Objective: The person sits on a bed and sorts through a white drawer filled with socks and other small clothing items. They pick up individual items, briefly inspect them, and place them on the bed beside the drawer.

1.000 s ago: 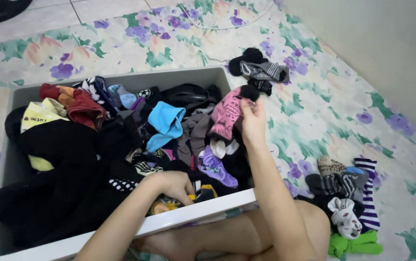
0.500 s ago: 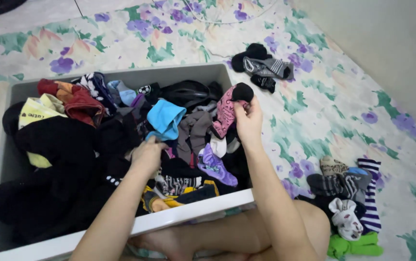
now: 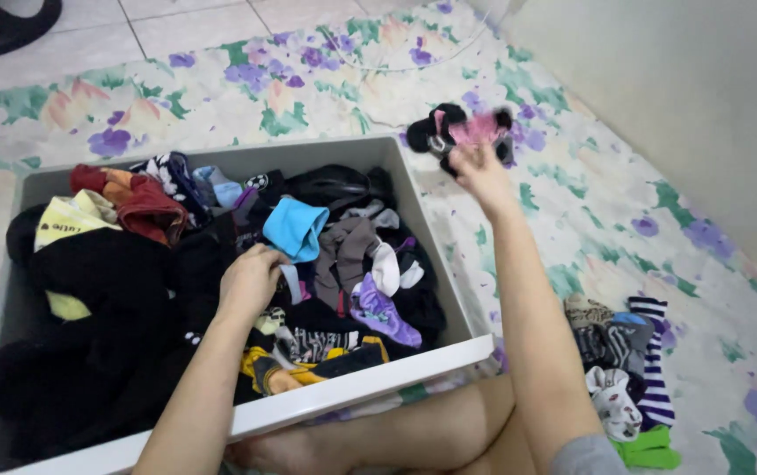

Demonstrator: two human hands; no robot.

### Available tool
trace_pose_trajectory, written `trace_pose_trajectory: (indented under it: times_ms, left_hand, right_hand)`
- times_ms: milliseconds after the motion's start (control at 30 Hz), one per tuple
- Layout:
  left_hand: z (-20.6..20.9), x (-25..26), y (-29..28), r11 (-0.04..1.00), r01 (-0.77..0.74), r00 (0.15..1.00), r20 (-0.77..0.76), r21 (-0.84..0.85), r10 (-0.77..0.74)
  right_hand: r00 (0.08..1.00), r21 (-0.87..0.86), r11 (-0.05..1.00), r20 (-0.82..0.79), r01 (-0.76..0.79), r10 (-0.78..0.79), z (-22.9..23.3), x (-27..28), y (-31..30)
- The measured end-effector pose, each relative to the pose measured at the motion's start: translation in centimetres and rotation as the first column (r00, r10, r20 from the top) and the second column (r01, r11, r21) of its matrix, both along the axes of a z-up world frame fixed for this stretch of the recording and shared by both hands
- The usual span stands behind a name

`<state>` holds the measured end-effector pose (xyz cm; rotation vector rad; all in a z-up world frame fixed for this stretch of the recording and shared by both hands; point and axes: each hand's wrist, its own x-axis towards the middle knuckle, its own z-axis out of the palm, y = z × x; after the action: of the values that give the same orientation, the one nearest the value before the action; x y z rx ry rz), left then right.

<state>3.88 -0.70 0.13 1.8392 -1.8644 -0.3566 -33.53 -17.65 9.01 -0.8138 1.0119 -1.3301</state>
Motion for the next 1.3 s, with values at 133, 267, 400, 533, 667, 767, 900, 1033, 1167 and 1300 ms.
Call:
trace_pose_trajectory:
  times_ms: [133,267,400,533,667,767,900,1033,1167,1300]
  left_hand:
    - [0.1,-0.3,-0.1,0.998,-0.04,0.999,-0.009,-0.047,0.039]
    - [-0.1,-0.5,0.3,0.991,-0.089,0.996,-0.033,-0.098,0.086]
    - [0.2,-1.1,0.2,0.995,-0.073,0.995,-0.068,-0.069,0.068]
    - [3.7,-3.3,1.1,0.956,0.148,0.98,-0.092,-0.253,-0.176]
    - [1.4,-4.9,1.0,0.866,0.337,0.811,-0.353,-0.368,-0.466]
    - [-6.6,-3.2,-2.5,0.904,0.366,0.518,-0.758,-0.222,-0.396]
    - [1.0,-4.5,0.5,0.913,0.319,0.431,-0.819,-0.255,-0.379]
    - [3.7,-6.2,0.9,0.876,0.169,0.86,-0.367,-0.451,-0.355]
    - [4.6,-6.1,0.1,0.811,0.144,0.962,-0.112,-0.566,-0.249]
    - [2.3,-3.7,0.5,0.846,-0.182,0.611,-0.732,-0.501,-0.302]
  right_hand:
    - [0.542,-0.143,0.921,-0.836,-0.363,0.084,-2.9,0.7,3.0]
    - [0.09,0.03,0.685,-0.986,-0.728,0.139,-5.6,4.5,8.3]
    - [-0.063,-0.088,0.662,-0.978,-0.744,-0.201,-8.6,7.6,11.0]
    - [0.225,-0.171,0.636,-0.974,-0.752,0.004,-6.7,8.2,9.3]
    - [0.681,-0.226,0.646,-0.332,-0.729,0.653,-2.4,9.8,9.8]
    - [0.718,-0.262,0.718,0.111,-0.645,0.687,1.3,11.2,10.8]
    - [0.657,-0.384,0.735,0.335,-0.559,0.675,3.0,11.7,11.6]
    - [0.55,-0.42,0.619,0.287,-0.663,0.784,4.5,12.7,15.6]
    - [0.377,-0.397,0.369,0.059,-0.841,0.924,9.6,12.6,20.5]
    - [0.595,-0.407,0.468,-0.281,-0.784,0.753,10.7,15.7,17.6]
